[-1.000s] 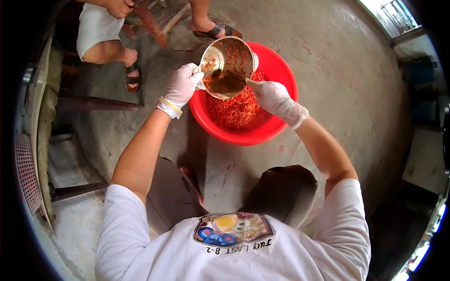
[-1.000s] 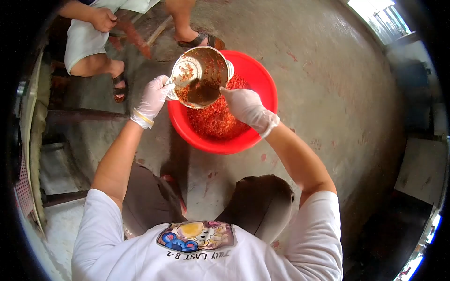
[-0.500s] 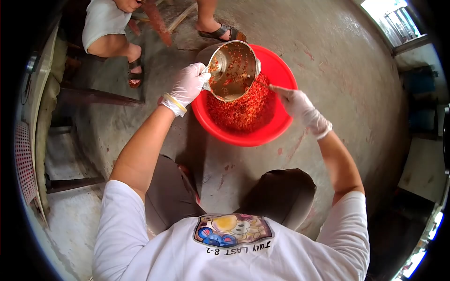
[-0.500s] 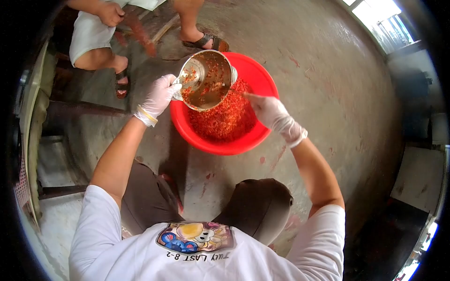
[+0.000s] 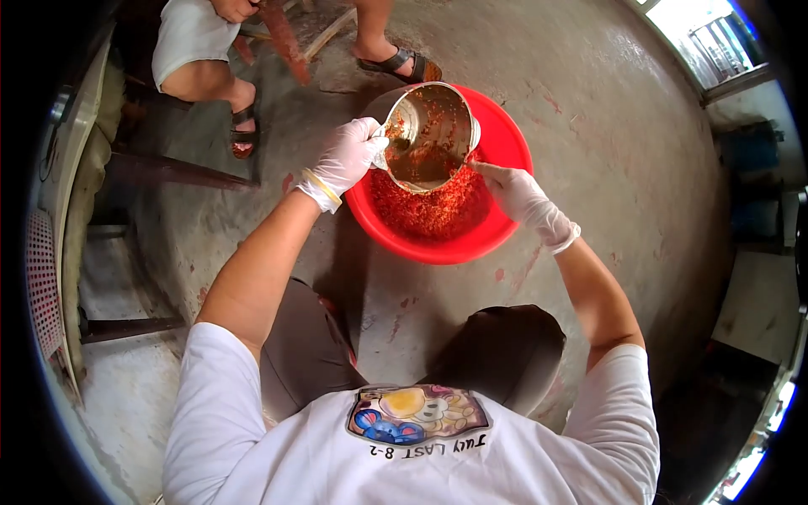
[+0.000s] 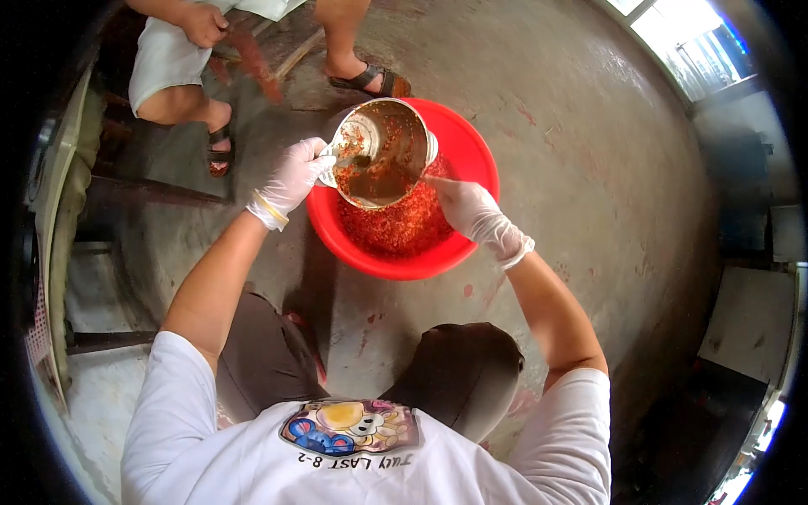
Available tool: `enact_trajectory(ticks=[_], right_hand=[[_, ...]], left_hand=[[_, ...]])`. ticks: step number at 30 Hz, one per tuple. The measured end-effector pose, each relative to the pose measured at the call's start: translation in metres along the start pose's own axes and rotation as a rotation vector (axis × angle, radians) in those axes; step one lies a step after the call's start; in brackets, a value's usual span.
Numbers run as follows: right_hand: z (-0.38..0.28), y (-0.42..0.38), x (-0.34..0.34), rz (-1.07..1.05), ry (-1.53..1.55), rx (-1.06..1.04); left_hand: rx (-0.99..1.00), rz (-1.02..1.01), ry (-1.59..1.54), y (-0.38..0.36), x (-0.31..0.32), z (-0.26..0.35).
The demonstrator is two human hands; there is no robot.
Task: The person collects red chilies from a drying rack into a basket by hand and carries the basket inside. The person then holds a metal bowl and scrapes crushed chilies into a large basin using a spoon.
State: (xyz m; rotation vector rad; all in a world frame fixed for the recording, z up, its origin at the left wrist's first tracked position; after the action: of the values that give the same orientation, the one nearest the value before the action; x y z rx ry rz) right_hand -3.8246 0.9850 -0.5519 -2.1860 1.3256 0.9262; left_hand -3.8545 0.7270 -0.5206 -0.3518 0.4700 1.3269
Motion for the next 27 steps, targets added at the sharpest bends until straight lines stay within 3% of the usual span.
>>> enact_trajectory(ticks=[5, 9, 12, 16, 24, 27], right_hand=[[-0.03, 0.008, -0.03, 0.257, -0.068, -0.062], [-0.027, 0.02, -0.03, 0.199, -0.228, -0.047], [-0.005, 0.008, -0.01, 0.013, -0.205, 0.106], [-0.022, 0.004, -0.01, 0.12, -0.072, -0.013], [-0.076, 0.015, -0.018, 0.059, -0.488, -0.269], [-0.049, 0.022, -0.023, 0.01, -0.52, -0.106]], left_hand=[[-0.088, -0.077, -0.286, 0.003, 0.02, -0.013], [-0.088, -0.144, -0.152, 0.001, 0.019, -0.008], [-0.113, -0.143, -0.2, -0.002, 0.015, -0.01], [-0.175, -0.167, -0.333, -0.001, 0.023, -0.024], [-0.272, -0.259, -0.469, -0.006, 0.022, -0.015], [-0.272, -0.262, -0.455, -0.009, 0.018, -0.012]])
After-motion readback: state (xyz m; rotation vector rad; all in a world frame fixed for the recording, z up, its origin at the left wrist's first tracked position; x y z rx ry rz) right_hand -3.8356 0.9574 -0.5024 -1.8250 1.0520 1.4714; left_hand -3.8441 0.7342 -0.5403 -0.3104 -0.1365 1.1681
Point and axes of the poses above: each hand's wrist, its own y-axis towards the middle knuckle, its own x-axis out of the palm, z = x × y, the point moved 8 cm from there along y, towards the middle knuckle, and after that the axes turned 7 degrees about y, right-handed, at the moved point
